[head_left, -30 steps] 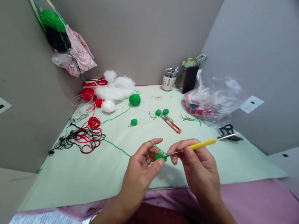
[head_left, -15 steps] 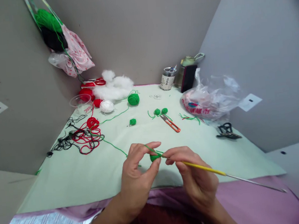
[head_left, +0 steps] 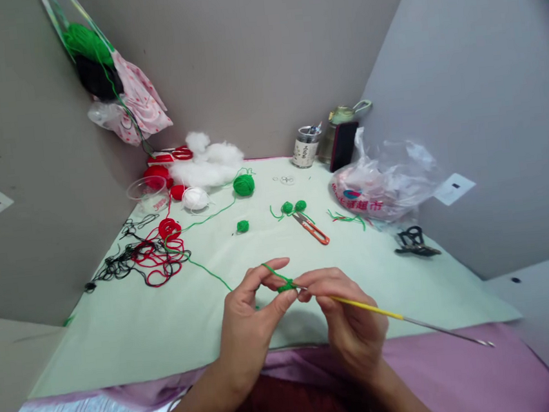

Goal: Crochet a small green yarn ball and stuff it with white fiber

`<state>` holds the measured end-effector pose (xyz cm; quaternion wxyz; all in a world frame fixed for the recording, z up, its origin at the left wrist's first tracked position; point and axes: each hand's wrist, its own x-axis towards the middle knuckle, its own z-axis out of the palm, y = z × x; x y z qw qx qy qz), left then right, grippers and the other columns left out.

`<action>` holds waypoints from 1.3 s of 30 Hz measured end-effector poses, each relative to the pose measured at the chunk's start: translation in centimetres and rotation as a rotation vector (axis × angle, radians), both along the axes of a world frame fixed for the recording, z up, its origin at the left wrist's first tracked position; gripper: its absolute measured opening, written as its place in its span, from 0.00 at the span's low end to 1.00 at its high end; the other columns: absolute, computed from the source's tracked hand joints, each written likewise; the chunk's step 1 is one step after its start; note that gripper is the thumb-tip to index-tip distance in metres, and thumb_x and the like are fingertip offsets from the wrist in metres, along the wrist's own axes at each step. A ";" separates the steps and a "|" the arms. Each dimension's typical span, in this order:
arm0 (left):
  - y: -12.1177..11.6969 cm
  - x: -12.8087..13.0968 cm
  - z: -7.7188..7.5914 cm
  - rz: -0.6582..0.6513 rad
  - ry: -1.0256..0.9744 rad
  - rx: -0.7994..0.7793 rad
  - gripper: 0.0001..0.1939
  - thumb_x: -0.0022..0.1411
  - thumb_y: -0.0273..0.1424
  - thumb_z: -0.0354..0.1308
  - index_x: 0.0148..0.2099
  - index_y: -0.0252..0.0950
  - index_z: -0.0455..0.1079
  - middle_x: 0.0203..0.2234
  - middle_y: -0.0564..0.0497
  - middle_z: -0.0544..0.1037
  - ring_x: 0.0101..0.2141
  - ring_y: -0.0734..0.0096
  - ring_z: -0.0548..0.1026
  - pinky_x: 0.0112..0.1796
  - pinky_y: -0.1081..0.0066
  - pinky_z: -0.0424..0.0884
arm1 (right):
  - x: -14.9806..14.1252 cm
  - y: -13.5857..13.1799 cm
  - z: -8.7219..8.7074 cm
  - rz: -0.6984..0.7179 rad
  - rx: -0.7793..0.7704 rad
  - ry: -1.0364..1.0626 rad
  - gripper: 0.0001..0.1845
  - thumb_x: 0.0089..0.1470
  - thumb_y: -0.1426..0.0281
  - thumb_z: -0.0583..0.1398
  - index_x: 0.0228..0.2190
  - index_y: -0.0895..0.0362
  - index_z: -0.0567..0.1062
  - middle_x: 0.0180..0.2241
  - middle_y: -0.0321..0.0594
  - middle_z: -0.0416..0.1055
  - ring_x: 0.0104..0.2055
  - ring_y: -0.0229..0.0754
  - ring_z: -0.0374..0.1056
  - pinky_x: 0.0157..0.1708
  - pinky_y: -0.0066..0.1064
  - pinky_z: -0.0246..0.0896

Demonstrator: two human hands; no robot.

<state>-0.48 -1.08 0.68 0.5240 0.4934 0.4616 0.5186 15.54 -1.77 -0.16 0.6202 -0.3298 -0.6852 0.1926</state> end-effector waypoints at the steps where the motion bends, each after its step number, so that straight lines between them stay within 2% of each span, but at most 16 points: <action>1: 0.1 0.1 0.1 -0.014 -0.028 -0.026 0.16 0.58 0.33 0.72 0.50 0.43 0.81 0.38 0.50 0.81 0.45 0.60 0.76 0.54 0.64 0.65 | -0.1 0.0 -0.1 -0.009 -0.001 0.011 0.13 0.67 0.78 0.56 0.42 0.52 0.79 0.35 0.40 0.80 0.40 0.45 0.77 0.37 0.37 0.74; 5: 0.0 0.4 0.2 0.002 -0.107 -0.044 0.16 0.58 0.31 0.72 0.50 0.43 0.81 0.33 0.54 0.78 0.40 0.67 0.74 0.51 0.68 0.66 | 0.0 -0.1 -0.5 -0.066 0.029 -0.064 0.14 0.66 0.80 0.57 0.44 0.51 0.78 0.37 0.41 0.79 0.40 0.44 0.77 0.37 0.35 0.75; 8: -0.3 0.8 0.4 -0.007 -0.214 -0.090 0.21 0.57 0.33 0.74 0.54 0.42 0.79 0.31 0.55 0.75 0.33 0.74 0.69 0.41 0.73 0.67 | 0.2 -0.3 -1.2 -0.178 0.167 -0.282 0.19 0.64 0.82 0.59 0.50 0.51 0.79 0.42 0.43 0.79 0.42 0.44 0.77 0.38 0.34 0.76; 11: -0.2 0.7 0.9 -0.150 -0.421 -0.250 0.29 0.56 0.35 0.75 0.59 0.40 0.76 0.30 0.56 0.71 0.26 0.81 0.62 0.27 0.78 0.60 | 0.1 -0.6 -1.5 -0.284 0.286 -0.403 0.22 0.62 0.81 0.62 0.53 0.49 0.79 0.45 0.44 0.77 0.47 0.46 0.76 0.40 0.36 0.76; 13: 0.0 0.4 1.4 -0.246 -0.520 -0.366 0.30 0.55 0.34 0.75 0.60 0.39 0.76 0.29 0.57 0.68 0.22 0.85 0.55 0.22 0.79 0.51 | 0.1 -0.7 -1.2 -0.247 0.212 -0.297 0.21 0.62 0.81 0.61 0.51 0.49 0.79 0.44 0.43 0.78 0.45 0.46 0.76 0.40 0.37 0.76; 15: 0.3 -0.1 1.8 -0.274 -0.557 -0.412 0.28 0.55 0.31 0.75 0.58 0.37 0.77 0.28 0.58 0.67 0.21 0.87 0.50 0.20 0.79 0.46 | 0.0 -0.6 -0.6 -0.163 0.056 -0.064 0.17 0.64 0.80 0.59 0.47 0.50 0.80 0.40 0.42 0.78 0.40 0.44 0.75 0.37 0.36 0.74; 18: 0.6 -0.6 2.2 -0.251 -0.543 -0.361 0.24 0.55 0.30 0.74 0.55 0.38 0.80 0.31 0.56 0.69 0.21 0.87 0.50 0.21 0.79 0.45 | -0.2 -0.2 0.5 -0.017 -0.135 0.267 0.11 0.67 0.76 0.58 0.40 0.53 0.80 0.33 0.40 0.76 0.31 0.40 0.71 0.31 0.34 0.71; 21: 0.4 -0.4 2.2 -0.259 -0.468 -0.299 0.23 0.56 0.33 0.75 0.55 0.42 0.81 0.33 0.55 0.70 0.23 0.85 0.54 0.22 0.78 0.48 | -0.6 0.2 1.0 0.083 -0.212 0.323 0.09 0.68 0.72 0.59 0.38 0.53 0.81 0.34 0.40 0.77 0.31 0.40 0.72 0.30 0.33 0.71; 24: 0.3 0.1 1.6 -0.226 -0.398 -0.244 0.22 0.57 0.34 0.74 0.54 0.44 0.81 0.33 0.55 0.70 0.24 0.85 0.57 0.24 0.79 0.52 | -1.0 0.1 0.8 0.013 -0.178 0.211 0.10 0.67 0.74 0.60 0.40 0.52 0.82 0.36 0.41 0.80 0.35 0.42 0.75 0.32 0.33 0.72; 27: 0.4 0.5 1.1 -0.150 -0.405 -0.206 0.22 0.56 0.33 0.75 0.54 0.44 0.81 0.33 0.56 0.71 0.24 0.85 0.57 0.26 0.80 0.54 | -1.0 -0.5 0.0 -0.128 -0.032 -0.049 0.15 0.64 0.79 0.61 0.46 0.50 0.82 0.39 0.42 0.80 0.38 0.43 0.76 0.36 0.35 0.74; 30: 0.5 0.6 1.0 -0.190 -0.513 -0.300 0.23 0.57 0.33 0.74 0.55 0.41 0.81 0.30 0.56 0.70 0.23 0.86 0.55 0.24 0.80 0.52 | -0.7 -0.7 -0.6 -0.205 0.122 -0.271 0.21 0.62 0.81 0.62 0.51 0.48 0.81 0.45 0.44 0.79 0.43 0.45 0.77 0.40 0.36 0.75; 32: 0.7 0.4 1.3 -0.263 -0.576 -0.388 0.20 0.58 0.32 0.73 0.53 0.39 0.82 0.27 0.58 0.67 0.20 0.88 0.49 0.22 0.79 0.49 | -0.4 -0.6 -0.4 -0.196 0.081 -0.187 0.20 0.62 0.81 0.62 0.49 0.49 0.82 0.43 0.43 0.80 0.42 0.44 0.76 0.38 0.36 0.74; 34: 0.9 0.2 1.5 -0.290 -0.599 -0.405 0.17 0.57 0.30 0.73 0.50 0.37 0.83 0.26 0.59 0.65 0.19 0.89 0.46 0.22 0.79 0.48 | -0.2 -0.2 0.0 -0.147 -0.056 0.044 0.14 0.64 0.79 0.61 0.44 0.50 0.83 0.36 0.40 0.79 0.36 0.42 0.74 0.34 0.34 0.72; 37: 0.8 0.1 1.7 -0.241 -0.530 -0.323 0.16 0.56 0.30 0.73 0.49 0.39 0.84 0.28 0.56 0.68 0.22 0.86 0.55 0.24 0.80 0.53 | -0.2 0.3 0.6 0.012 -0.225 0.303 0.10 0.67 0.74 0.60 0.39 0.52 0.82 0.32 0.39 0.76 0.28 0.38 0.70 0.29 0.32 0.68; 39: 0.5 0.2 1.6 -0.213 -0.447 -0.272 0.17 0.57 0.31 0.74 0.49 0.41 0.83 0.30 0.55 0.70 0.26 0.83 0.60 0.27 0.79 0.57 | -0.3 0.4 0.7 0.082 -0.259 0.304 0.09 0.66 0.72 0.61 0.38 0.53 0.83 0.33 0.39 0.77 0.30 0.38 0.70 0.30 0.31 0.69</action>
